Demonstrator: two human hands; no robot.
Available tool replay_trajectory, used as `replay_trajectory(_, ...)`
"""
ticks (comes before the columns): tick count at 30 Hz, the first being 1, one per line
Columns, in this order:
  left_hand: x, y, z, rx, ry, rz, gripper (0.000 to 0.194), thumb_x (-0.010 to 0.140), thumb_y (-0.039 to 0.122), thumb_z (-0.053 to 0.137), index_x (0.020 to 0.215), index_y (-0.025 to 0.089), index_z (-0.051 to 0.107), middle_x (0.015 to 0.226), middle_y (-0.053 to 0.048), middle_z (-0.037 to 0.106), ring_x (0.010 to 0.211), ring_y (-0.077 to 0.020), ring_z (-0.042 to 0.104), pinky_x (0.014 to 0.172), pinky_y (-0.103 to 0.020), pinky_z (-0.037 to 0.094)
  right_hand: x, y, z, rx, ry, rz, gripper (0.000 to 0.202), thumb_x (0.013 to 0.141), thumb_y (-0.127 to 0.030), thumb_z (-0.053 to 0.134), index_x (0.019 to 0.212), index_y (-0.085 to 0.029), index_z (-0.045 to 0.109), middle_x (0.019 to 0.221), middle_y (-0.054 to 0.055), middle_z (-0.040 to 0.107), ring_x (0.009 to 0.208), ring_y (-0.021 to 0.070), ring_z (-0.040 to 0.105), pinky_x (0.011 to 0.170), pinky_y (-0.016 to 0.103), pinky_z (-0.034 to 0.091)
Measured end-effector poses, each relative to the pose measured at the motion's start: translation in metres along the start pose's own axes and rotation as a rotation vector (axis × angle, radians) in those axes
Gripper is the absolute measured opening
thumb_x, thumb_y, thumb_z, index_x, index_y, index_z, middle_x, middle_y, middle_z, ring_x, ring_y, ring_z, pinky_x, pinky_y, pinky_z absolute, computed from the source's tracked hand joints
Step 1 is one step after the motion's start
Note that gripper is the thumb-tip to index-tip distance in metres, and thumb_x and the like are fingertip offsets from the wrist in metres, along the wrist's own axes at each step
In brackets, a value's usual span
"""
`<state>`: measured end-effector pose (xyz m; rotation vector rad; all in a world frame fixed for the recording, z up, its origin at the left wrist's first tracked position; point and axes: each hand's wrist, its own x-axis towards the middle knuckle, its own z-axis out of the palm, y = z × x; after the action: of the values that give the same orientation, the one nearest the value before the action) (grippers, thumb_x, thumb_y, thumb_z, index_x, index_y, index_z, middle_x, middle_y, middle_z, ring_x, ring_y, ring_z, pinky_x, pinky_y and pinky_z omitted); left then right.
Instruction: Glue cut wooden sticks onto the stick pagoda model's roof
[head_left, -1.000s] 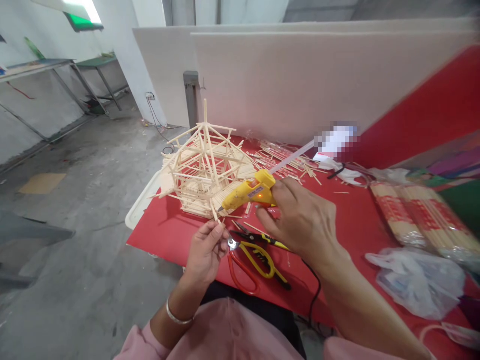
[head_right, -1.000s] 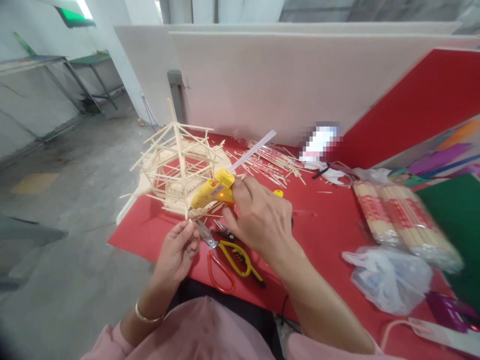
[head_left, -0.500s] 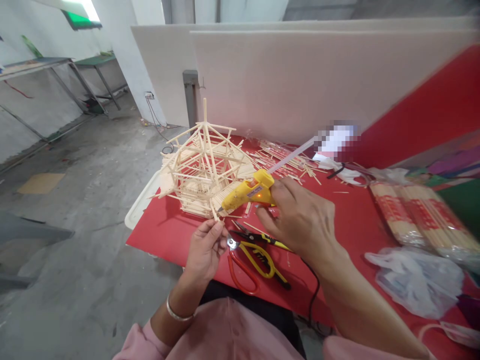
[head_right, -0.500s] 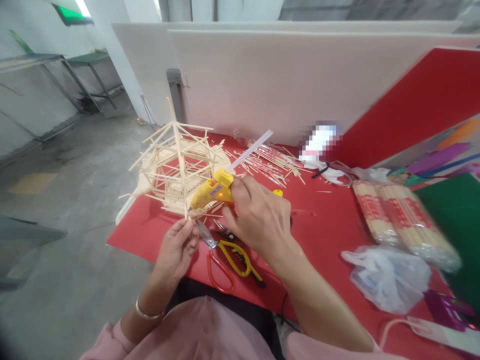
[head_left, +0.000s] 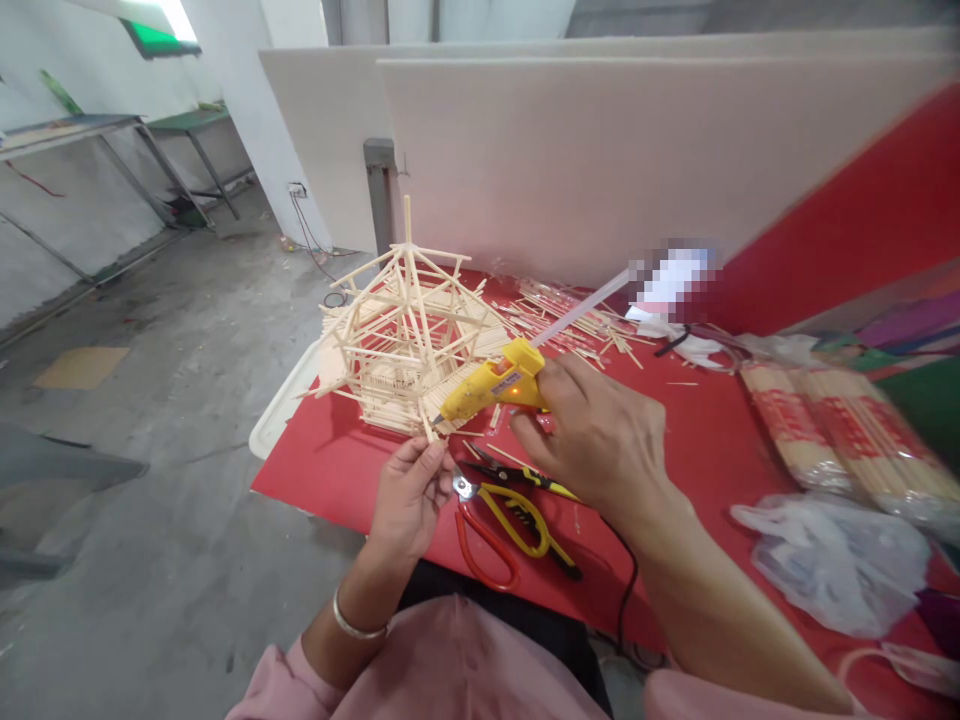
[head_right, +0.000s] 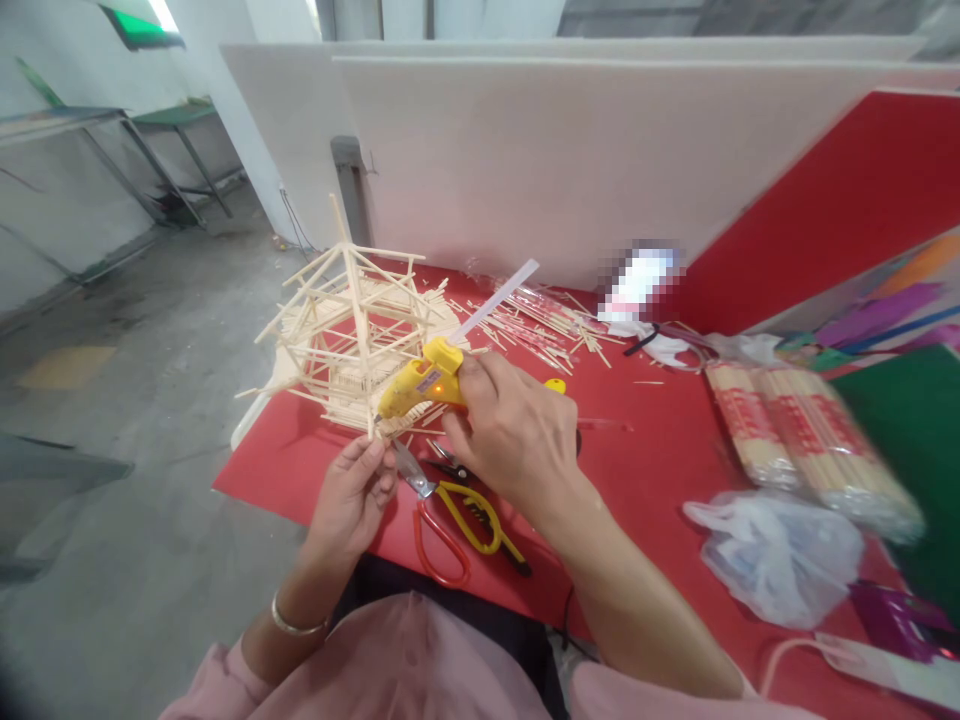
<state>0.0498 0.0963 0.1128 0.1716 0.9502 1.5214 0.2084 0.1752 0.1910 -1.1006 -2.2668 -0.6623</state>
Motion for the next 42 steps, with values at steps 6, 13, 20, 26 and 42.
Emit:
replay_trajectory(6,-0.0005,0.0003,0.0014,0.002,0.005,-0.003,0.045,0.053,0.037,0.093,0.071,0.015,0.059,0.057,0.004,0.064,0.040,-0.0030,0.049,0.037,-0.012,0.032,0.0012,0.0002,-0.0001,-0.004,0.010,-0.015,0.025,0.084,-0.028,0.055,0.100,-0.012,0.065,0.075,0.005,0.063,0.062,0.0145,0.053,0.049,0.025,0.027)
replay_trajectory(13,0.0000,0.0002,-0.0005,0.008,0.003,-0.005,0.043,0.055,0.036,0.093,0.073,0.014,0.060,0.058,0.003,0.064,0.041,-0.0031,0.050,0.038,-0.012,0.033,0.0016,0.0006,0.0006,0.000,0.017,-0.010,0.025,0.082,-0.027,0.056,0.099,-0.012,0.065,0.074,0.004,0.062,0.060,0.0139,0.051,0.047,0.026,0.023)
replay_trajectory(20,-0.0002,0.0008,0.0008,0.005,0.005,-0.011,0.045,0.054,0.037,0.093,0.073,0.015,0.059,0.057,0.004,0.064,0.041,-0.0032,0.050,0.038,-0.012,0.033,0.0003,0.0017,-0.0009,0.002,0.036,-0.020,0.022,0.082,-0.027,0.056,0.094,-0.012,0.066,0.070,0.003,0.059,0.058,0.0129,0.047,0.047,0.025,0.022)
replay_trajectory(26,-0.0009,0.0014,0.0021,0.017,0.009,-0.011,0.045,0.055,0.037,0.093,0.072,0.015,0.058,0.058,0.004,0.063,0.041,-0.0033,0.050,0.037,-0.012,0.032,0.0004,0.0011,0.0014,-0.014,-0.020,0.002,0.023,0.083,-0.030,0.054,0.096,-0.013,0.065,0.074,0.004,0.061,0.059,0.0133,0.049,0.049,0.025,0.024)
replay_trajectory(42,0.0018,-0.0004,-0.0005,0.011,0.002,0.003,0.043,0.056,0.037,0.092,0.071,0.015,0.058,0.058,0.003,0.063,0.041,-0.0034,0.050,0.037,-0.013,0.032,0.0007,0.0017,0.0032,-0.012,-0.006,0.002,0.024,0.084,-0.028,0.053,0.098,-0.014,0.066,0.074,0.004,0.061,0.059,0.0137,0.050,0.049,0.026,0.024)
